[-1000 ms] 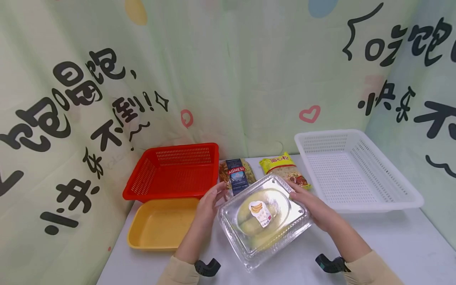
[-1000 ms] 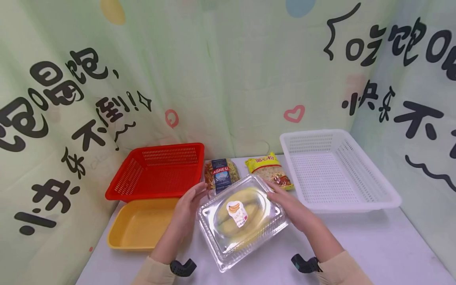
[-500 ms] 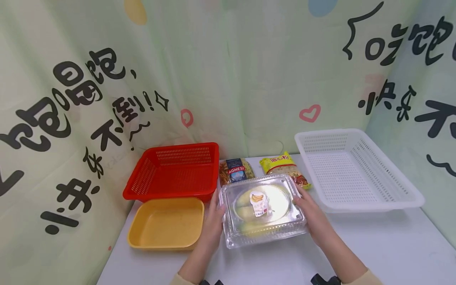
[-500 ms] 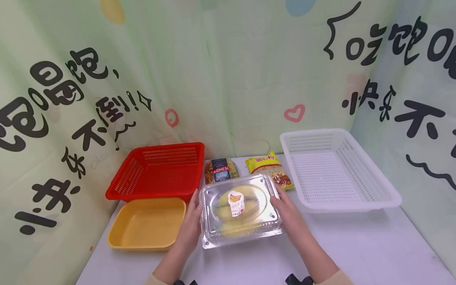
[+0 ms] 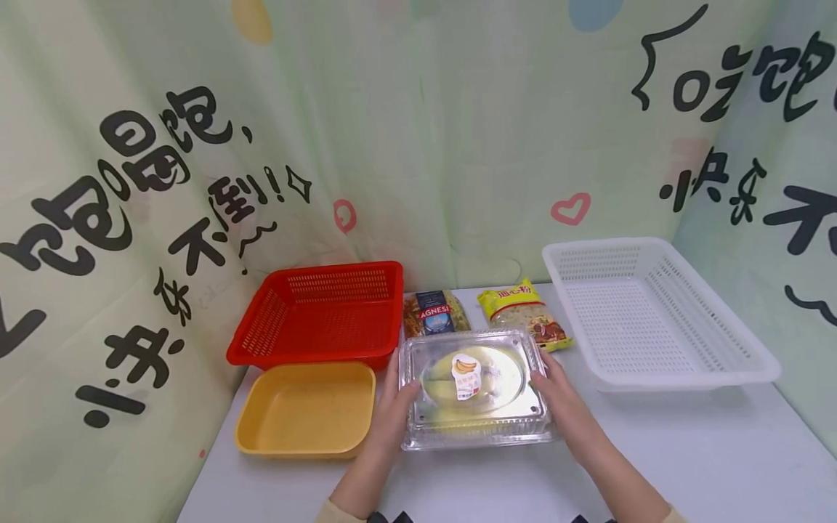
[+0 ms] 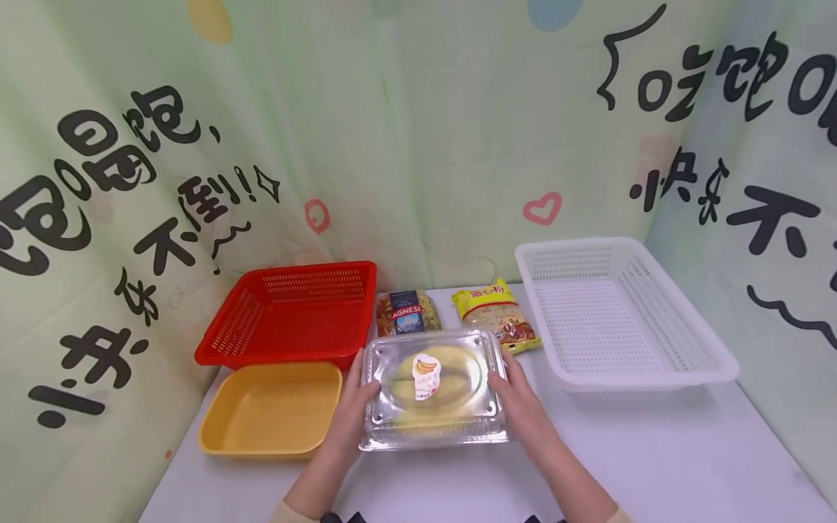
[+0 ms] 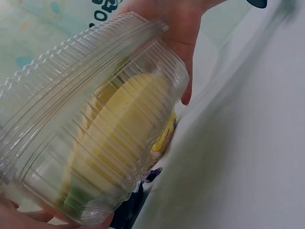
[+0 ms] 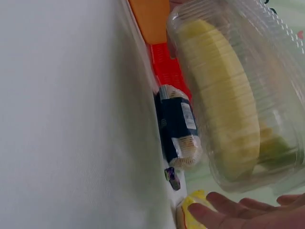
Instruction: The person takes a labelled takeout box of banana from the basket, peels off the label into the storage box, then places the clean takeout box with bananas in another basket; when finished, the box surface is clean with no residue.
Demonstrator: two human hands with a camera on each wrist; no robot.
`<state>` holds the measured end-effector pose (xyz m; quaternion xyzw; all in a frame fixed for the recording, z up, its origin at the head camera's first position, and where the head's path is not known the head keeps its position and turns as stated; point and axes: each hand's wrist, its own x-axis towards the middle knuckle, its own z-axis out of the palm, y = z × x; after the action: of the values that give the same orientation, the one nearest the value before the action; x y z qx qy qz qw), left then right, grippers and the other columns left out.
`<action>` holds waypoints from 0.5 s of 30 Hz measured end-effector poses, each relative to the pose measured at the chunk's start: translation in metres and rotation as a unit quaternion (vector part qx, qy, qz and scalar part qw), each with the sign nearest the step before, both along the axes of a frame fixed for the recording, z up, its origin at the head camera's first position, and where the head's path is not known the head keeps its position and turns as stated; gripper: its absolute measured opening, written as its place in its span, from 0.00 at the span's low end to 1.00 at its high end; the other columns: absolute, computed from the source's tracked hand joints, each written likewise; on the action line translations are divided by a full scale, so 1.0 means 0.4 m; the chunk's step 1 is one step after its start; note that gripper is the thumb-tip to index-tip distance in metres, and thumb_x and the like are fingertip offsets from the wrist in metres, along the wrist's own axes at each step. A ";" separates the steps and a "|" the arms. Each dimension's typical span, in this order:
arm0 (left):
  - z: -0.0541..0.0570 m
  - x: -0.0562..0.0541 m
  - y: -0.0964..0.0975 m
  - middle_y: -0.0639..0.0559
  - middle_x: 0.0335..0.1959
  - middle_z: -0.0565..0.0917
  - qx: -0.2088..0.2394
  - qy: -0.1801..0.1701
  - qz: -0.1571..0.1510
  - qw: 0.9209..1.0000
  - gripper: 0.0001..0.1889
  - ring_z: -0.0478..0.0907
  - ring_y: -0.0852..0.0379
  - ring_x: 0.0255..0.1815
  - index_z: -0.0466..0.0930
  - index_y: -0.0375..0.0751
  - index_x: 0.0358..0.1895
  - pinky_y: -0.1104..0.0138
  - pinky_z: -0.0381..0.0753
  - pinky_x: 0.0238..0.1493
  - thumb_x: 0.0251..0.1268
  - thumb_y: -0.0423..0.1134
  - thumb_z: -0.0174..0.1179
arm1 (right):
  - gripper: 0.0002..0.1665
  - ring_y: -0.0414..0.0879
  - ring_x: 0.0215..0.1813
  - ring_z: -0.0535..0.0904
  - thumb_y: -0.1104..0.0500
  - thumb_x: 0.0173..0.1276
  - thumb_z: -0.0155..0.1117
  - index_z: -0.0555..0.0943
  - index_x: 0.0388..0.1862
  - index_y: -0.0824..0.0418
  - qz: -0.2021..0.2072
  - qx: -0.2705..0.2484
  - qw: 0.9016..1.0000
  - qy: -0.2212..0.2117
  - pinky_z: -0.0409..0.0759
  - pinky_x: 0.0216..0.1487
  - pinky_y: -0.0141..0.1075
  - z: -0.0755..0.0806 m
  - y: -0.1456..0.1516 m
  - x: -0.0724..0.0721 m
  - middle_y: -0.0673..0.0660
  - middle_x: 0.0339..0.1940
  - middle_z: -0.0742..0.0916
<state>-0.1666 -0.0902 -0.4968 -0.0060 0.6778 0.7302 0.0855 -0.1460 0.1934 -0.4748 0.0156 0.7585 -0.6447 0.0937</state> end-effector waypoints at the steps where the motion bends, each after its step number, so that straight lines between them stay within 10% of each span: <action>1: 0.000 0.000 -0.001 0.55 0.80 0.52 0.001 -0.001 0.002 1.000 0.37 0.61 0.45 0.72 0.45 0.74 0.78 0.55 0.78 0.63 0.71 0.47 0.51 | 0.42 0.65 0.82 0.36 0.39 0.78 0.41 0.38 0.82 0.46 0.004 0.005 1.000 0.010 0.39 0.75 0.69 -0.003 0.003 -0.006 0.61 0.83 0.45; 10: -0.021 -0.009 -0.003 0.56 0.82 0.47 -0.003 -0.022 0.003 1.000 0.38 0.52 0.44 0.78 0.45 0.78 0.77 0.49 0.72 0.69 0.70 0.47 0.52 | 0.40 0.70 0.81 0.35 0.43 0.78 0.43 0.41 0.82 0.42 0.036 0.035 0.997 0.053 0.39 0.71 0.73 -0.041 0.021 -0.048 0.60 0.83 0.43; 15: -0.044 -0.011 -0.002 0.53 0.83 0.38 -0.026 -0.038 -0.004 0.999 0.39 0.37 0.40 0.81 0.42 0.74 0.78 0.37 0.48 0.76 0.70 0.44 0.50 | 0.38 0.73 0.79 0.41 0.46 0.79 0.43 0.44 0.82 0.46 0.030 0.050 0.996 0.065 0.43 0.70 0.75 -0.065 0.018 -0.061 0.63 0.83 0.47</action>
<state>-0.1710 -0.0910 -0.5143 -0.0334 0.6932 0.7109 0.1134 -0.1705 0.2005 -0.5008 -0.0445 0.7944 -0.6024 0.0632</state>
